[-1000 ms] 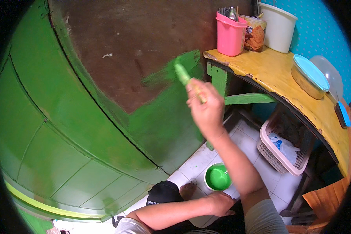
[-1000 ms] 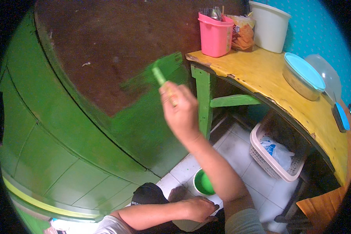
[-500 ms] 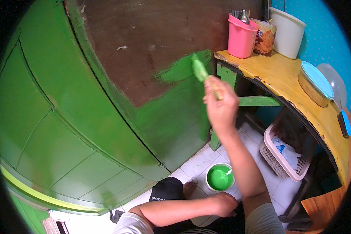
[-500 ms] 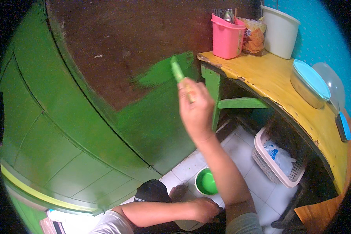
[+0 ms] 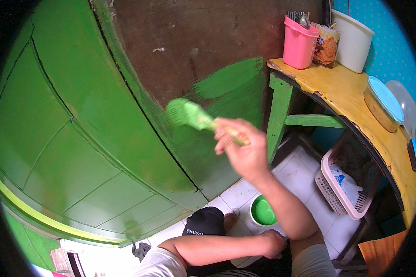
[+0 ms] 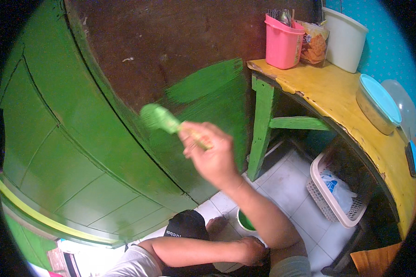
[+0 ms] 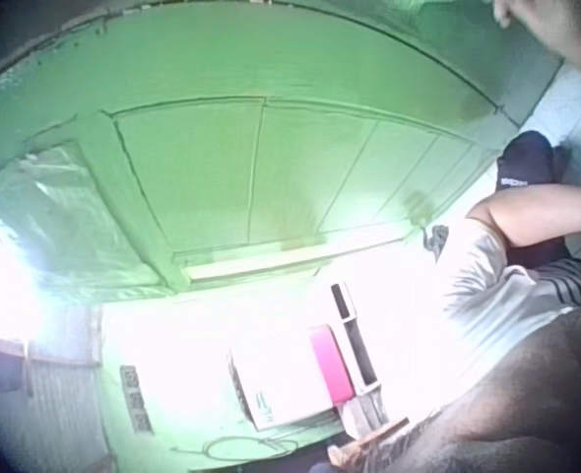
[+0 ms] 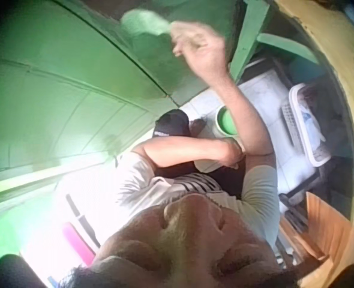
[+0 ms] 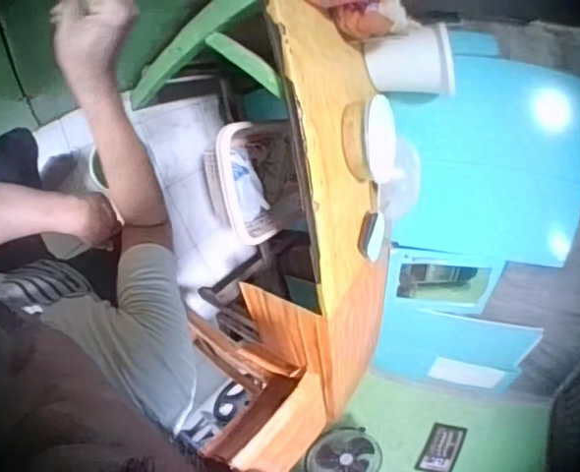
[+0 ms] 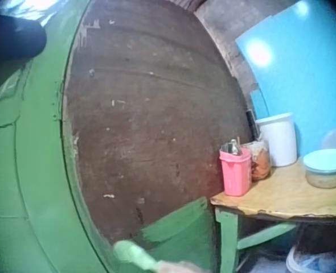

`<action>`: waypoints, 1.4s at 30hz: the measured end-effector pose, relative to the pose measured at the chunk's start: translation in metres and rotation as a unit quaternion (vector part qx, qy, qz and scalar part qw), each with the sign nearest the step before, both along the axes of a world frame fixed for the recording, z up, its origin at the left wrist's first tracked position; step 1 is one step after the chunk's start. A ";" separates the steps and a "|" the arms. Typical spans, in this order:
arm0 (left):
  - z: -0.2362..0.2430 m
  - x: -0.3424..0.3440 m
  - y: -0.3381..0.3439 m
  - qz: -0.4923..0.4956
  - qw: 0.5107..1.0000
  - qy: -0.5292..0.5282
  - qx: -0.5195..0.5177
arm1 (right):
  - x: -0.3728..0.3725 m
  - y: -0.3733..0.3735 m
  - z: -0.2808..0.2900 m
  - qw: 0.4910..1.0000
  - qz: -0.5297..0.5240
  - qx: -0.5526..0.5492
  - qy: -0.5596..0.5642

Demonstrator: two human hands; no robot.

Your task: The person paints a green door and the legs of a wooden table using a paintbrush and green paint from a bucket.

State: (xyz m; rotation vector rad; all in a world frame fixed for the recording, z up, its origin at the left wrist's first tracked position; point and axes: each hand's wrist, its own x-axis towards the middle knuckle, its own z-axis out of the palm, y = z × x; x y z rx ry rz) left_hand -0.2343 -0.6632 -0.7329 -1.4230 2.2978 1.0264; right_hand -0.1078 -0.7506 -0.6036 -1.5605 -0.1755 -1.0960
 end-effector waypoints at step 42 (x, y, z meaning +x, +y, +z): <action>-0.017 0.000 0.002 -0.100 0.994 -0.006 -0.051 | -0.008 0.056 -0.010 0.967 -0.183 -0.179 0.012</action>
